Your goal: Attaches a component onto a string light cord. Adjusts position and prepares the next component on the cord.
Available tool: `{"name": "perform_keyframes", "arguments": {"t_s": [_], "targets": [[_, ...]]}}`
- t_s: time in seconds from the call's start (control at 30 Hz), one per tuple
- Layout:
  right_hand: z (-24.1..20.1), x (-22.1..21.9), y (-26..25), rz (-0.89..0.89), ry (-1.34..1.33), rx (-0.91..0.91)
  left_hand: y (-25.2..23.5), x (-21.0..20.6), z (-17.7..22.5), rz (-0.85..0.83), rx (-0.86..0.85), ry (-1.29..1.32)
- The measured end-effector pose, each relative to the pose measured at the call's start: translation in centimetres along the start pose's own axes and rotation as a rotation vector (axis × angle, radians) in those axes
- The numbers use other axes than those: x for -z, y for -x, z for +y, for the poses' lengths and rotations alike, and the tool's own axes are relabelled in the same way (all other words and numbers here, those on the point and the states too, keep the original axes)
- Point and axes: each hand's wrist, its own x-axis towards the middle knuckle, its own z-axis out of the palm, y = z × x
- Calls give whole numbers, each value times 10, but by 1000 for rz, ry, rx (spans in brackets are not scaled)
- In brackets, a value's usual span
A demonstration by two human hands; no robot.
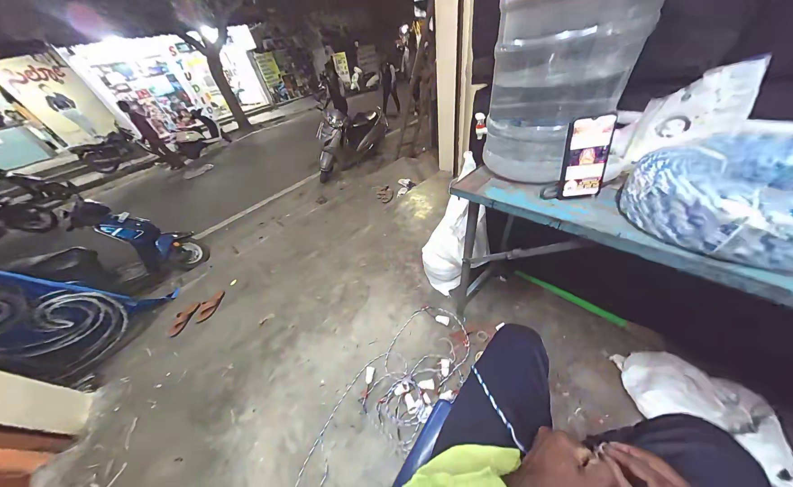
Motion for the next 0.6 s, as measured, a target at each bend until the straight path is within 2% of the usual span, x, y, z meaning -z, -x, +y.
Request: {"name": "perform_keyframes", "arguments": {"t_s": [0.17, 0.23, 0.3, 0.37, 0.43, 0.53, 0.6], "targets": [[3, -13, 0, 26, 52, 35, 11, 7, 3, 92, 68, -58], [-1, -10, 15, -29, 6, -7, 24, -3, -8, 49, 109, -46], [3, 0, 13, 22, -50, -1, 26, -2, -10, 6, 99, -25], [15, 3, 23, 100, -96, -27, 29, 13, -20, -13, 226, 57], [33, 22, 35, 155, -83, -125, 15, 28, -39, 95, 314, 170], [55, 50, 56, 226, -195, -266, 20, 30, -43, 76, 243, 188], [47, 52, 56, 271, -304, -238, 27, 30, -38, 32, 233, 172]]}}
